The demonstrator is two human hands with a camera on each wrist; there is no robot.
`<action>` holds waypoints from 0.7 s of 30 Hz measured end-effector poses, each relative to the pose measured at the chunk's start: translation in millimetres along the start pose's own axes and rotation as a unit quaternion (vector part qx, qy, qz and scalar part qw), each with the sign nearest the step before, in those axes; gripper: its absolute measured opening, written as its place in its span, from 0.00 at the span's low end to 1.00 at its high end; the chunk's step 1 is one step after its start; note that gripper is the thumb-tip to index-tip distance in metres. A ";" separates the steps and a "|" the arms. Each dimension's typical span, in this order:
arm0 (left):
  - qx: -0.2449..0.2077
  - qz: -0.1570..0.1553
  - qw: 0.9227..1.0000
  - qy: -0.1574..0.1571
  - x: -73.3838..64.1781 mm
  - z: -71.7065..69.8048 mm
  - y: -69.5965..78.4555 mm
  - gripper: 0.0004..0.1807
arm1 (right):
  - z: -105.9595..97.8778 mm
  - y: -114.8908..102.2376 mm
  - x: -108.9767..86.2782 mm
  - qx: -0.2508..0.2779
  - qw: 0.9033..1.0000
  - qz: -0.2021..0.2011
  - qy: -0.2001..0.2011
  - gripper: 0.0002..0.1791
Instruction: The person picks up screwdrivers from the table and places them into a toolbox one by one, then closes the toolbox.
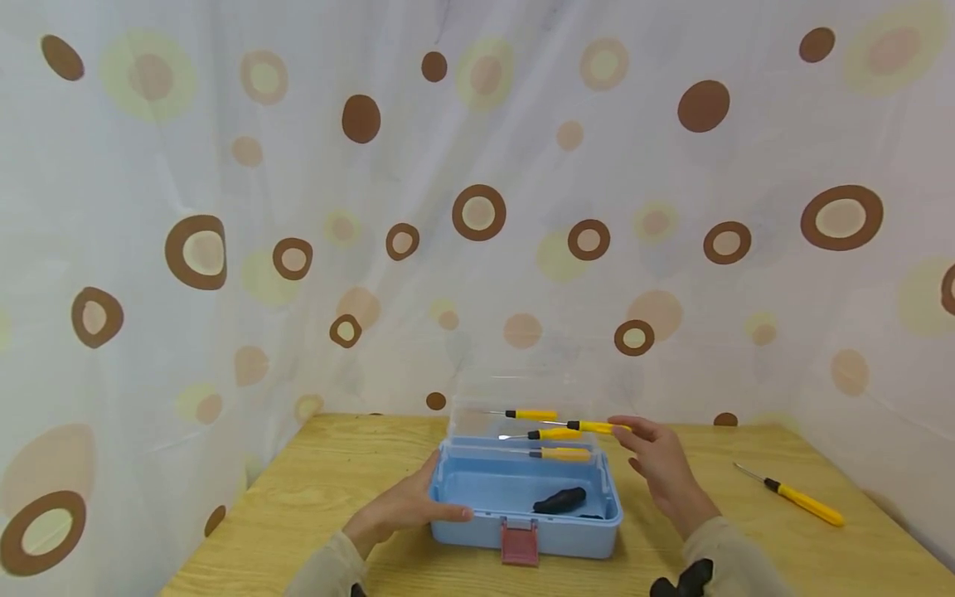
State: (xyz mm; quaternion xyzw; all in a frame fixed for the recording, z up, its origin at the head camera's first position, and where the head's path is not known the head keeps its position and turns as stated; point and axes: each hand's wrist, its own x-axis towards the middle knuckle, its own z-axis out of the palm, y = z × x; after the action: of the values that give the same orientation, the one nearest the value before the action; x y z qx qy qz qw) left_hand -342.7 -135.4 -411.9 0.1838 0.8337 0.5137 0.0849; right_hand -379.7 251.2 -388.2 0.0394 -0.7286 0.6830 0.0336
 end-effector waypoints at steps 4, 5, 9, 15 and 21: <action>-0.004 0.001 1.000 0.000 -0.1 -0.3 -0.2 0.67 | 8.0 0.5 4.7 -0.014 1.000 0.000 -0.002 0.25; -0.005 0.002 1.000 0.000 0.0 -0.4 -0.1 0.67 | 9.7 0.7 5.9 -0.017 1.000 -0.001 -0.004 0.25; -0.002 -0.001 1.000 0.003 0.3 -0.7 0.2 0.67 | 15.4 2.3 9.8 -0.024 1.000 -0.001 -0.003 0.25; 0.006 -0.009 1.000 0.009 -0.3 -0.7 -0.5 0.68 | 23.0 3.7 13.9 -0.060 0.998 0.000 -0.001 0.25; 0.001 -0.006 1.000 0.007 -0.2 -0.4 -0.4 0.68 | 29.0 0.9 15.6 -0.136 0.991 -0.017 0.003 0.24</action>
State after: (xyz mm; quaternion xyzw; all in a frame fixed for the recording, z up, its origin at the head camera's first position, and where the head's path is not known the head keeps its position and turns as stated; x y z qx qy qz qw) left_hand -342.7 -136.0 -412.1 0.1751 0.8357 0.5139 0.0822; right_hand -395.1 222.2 -389.4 0.0448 -0.8138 0.5770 0.0524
